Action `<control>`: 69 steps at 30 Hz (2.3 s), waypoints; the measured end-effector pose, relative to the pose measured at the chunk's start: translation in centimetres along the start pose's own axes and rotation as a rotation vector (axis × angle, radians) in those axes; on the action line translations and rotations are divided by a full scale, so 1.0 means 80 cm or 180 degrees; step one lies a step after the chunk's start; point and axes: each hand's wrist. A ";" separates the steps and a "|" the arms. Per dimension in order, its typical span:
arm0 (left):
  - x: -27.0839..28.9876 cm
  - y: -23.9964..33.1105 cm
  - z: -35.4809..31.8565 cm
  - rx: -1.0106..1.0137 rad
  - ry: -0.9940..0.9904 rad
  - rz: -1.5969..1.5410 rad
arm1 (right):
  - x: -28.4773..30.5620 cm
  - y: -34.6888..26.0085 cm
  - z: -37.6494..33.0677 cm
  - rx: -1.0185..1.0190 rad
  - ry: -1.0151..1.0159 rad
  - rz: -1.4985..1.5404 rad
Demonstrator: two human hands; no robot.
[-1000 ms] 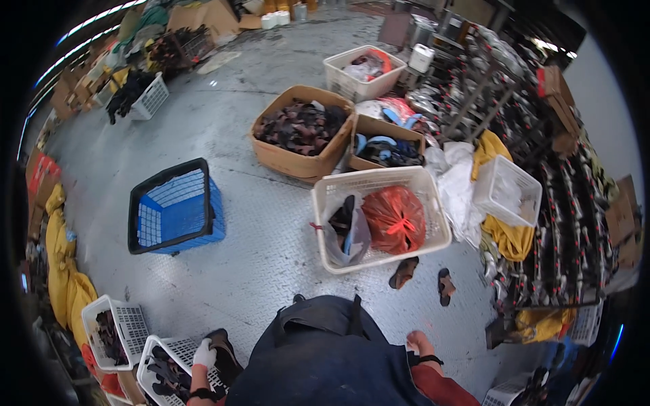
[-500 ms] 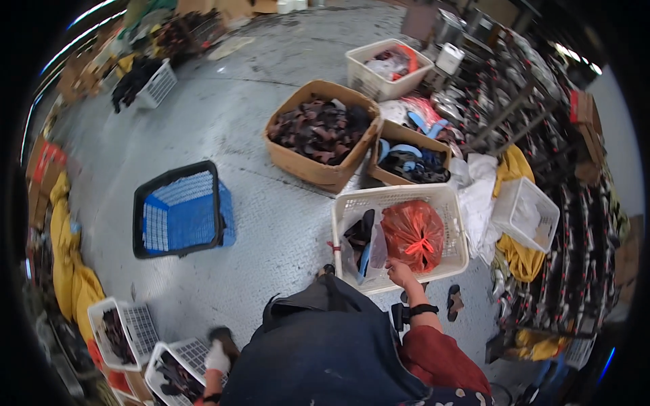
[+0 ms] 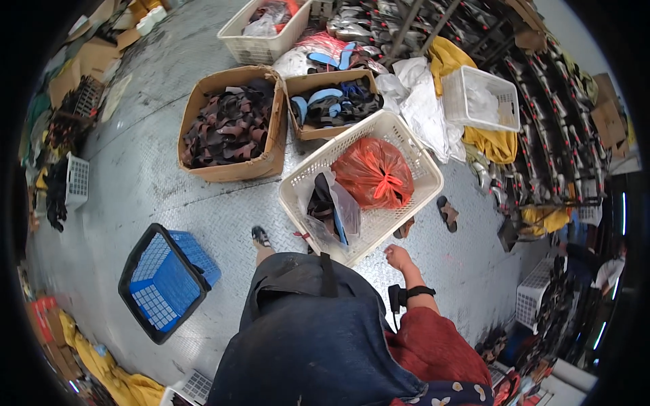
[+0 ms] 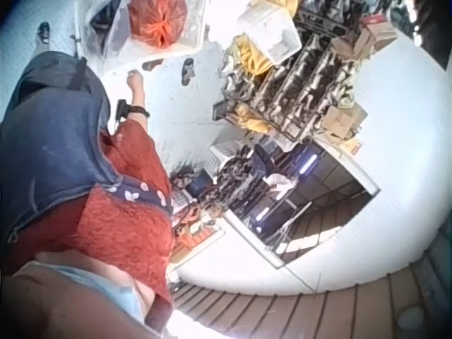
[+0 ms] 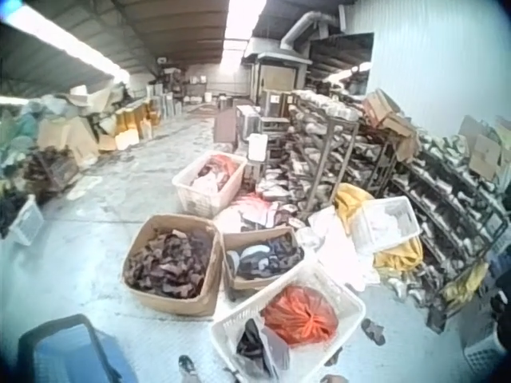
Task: Sorting and inspecting finished sandals on a warehouse floor.
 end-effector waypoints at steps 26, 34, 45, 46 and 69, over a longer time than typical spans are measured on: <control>0.574 0.031 0.362 -0.1656 0.0174 0.2278 | -0.066 -0.331 -0.004 -0.0014 0.0906 0.0850; 0.756 0.136 0.386 -0.2220 0.2209 0.2673 | -0.129 -0.190 -0.066 -0.1423 0.0580 0.0686; 0.575 0.345 0.375 -0.3442 0.0815 0.1425 | -0.148 -0.274 -0.091 -0.0805 0.1298 0.0830; 0.560 0.339 0.376 -0.3516 0.0741 0.1500 | -0.150 -0.279 -0.097 -0.0800 0.1337 0.0800; 0.425 0.306 0.257 -0.2676 0.0852 0.2451 | -0.402 0.019 -0.397 -0.1679 0.2241 0.2576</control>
Point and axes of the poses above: each hand's wrist, its own z-axis towards the middle knuckle, its own x-axis out of the back of the hand, y = z × x, and after that the axes turned 14 degrees about z, right-handed
